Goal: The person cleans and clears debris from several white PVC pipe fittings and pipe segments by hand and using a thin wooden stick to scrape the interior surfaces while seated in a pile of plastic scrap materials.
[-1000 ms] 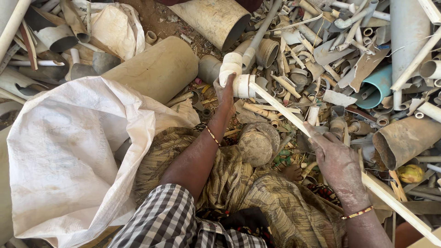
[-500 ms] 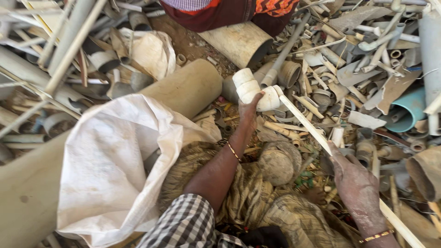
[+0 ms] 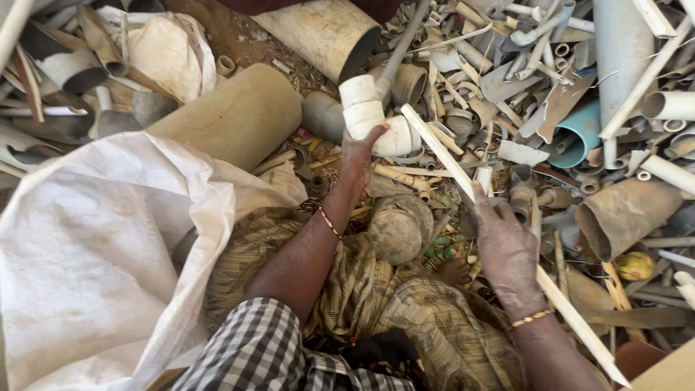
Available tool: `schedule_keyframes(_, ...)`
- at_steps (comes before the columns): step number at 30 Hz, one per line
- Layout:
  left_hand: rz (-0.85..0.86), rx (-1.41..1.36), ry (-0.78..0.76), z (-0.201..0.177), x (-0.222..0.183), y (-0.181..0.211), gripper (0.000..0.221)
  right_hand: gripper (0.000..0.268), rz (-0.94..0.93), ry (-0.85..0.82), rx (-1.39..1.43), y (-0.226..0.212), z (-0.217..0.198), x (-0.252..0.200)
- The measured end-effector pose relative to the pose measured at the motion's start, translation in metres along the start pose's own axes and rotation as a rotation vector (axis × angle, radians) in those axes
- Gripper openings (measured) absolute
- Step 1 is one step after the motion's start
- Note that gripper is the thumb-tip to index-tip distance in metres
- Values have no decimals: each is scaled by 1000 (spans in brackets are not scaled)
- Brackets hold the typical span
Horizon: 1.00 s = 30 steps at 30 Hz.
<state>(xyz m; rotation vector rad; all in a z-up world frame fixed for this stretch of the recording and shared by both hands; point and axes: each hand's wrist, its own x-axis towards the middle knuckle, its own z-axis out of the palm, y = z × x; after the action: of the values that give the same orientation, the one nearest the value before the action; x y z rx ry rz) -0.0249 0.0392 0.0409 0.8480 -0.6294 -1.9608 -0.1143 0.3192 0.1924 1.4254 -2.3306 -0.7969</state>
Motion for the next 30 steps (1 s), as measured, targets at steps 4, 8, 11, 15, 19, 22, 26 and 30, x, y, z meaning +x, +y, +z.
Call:
schedule_keyframes(4,104,-44,-1,-12,14,5,81,61,11,-72,249,9,-14,2)
schedule_keyframes(8,57,100,-18,-11,17,-7,104,65,-82,-7,181,8,0,5)
schedule_keyframes(11,0,139,-42,-13,15,-5,105,63,31,41,483,8,0,7)
schedule_keyframes(15,101,84,12,-13,20,5,112,57,97,-206,624,22,-16,-1)
schedule_keyframes(19,48,-37,18,-15,22,2,112,56,67,-64,808,21,-18,-3)
schedule_keyframes(22,-64,-44,-6,-12,18,0,109,56,59,-32,782,16,-12,3)
schedule_keyframes(26,-129,240,-35,-6,12,-6,106,50,24,74,872,15,-16,5)
schedule_keyframes(30,-151,134,-30,-10,16,-3,114,49,86,-271,685,21,-23,5)
